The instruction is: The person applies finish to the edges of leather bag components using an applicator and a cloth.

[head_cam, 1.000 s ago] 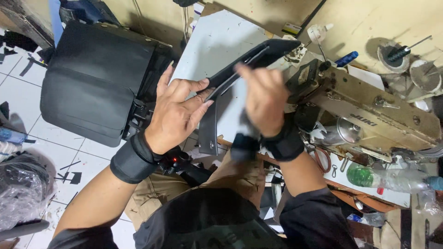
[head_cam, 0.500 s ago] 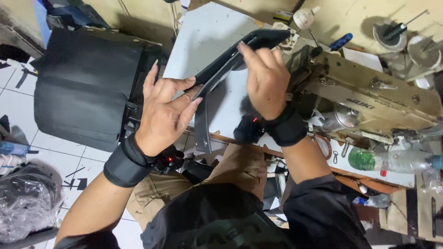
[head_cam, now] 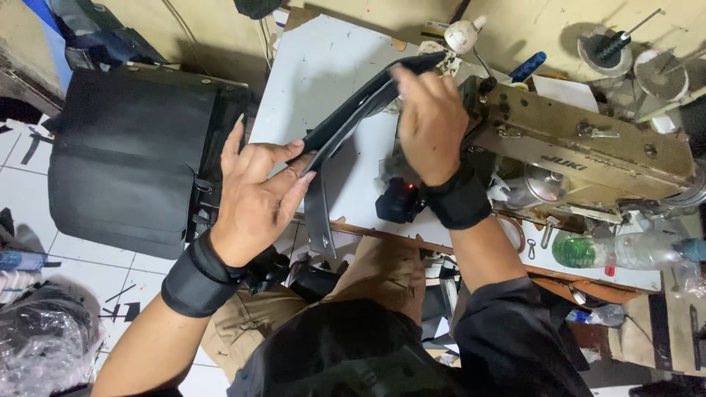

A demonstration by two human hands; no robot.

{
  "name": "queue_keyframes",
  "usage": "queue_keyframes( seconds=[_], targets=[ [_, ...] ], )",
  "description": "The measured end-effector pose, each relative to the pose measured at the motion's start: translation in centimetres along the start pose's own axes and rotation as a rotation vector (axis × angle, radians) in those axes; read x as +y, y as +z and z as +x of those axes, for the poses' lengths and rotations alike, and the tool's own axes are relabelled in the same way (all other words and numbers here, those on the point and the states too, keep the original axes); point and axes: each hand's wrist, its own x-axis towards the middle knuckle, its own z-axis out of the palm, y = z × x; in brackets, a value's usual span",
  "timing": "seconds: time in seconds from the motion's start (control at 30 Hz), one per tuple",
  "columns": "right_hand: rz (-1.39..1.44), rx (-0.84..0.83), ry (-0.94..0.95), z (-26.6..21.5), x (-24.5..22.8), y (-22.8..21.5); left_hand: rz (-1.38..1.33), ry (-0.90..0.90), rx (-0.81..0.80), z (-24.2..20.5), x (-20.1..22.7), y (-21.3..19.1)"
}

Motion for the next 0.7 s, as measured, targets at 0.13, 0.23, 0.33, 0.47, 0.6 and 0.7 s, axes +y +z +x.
queue_keyframes(
  seconds=[0.13, 0.23, 0.33, 0.47, 0.6, 0.7],
  targets=[
    [-0.052, -0.017, -0.018, -0.5, -0.4, 0.2, 0.002, 0.019, 0.007, 0.0, 0.0, 0.2],
    [0.046, 0.09, 0.013, -0.5, -1.3, -0.1, 0.004, 0.001, 0.005, -0.1, 0.0, 0.1],
    [0.087, 0.172, 0.005, 0.2, -1.4, -0.2, 0.005, 0.002, -0.001, 0.0, -0.1, 0.1],
    [-0.007, 0.041, -0.048, 0.8, 0.0, 1.1, 0.009, 0.0, -0.003, 0.1, -0.2, 0.2],
    [-0.018, 0.155, -0.115, 0.9, -0.7, 0.6, 0.016, -0.009, 0.008, 0.2, -0.5, 0.4],
    [0.047, 0.04, -0.043, -0.7, 2.2, 5.2, 0.009, -0.008, 0.013, -0.1, -0.4, 0.3]
  ],
)
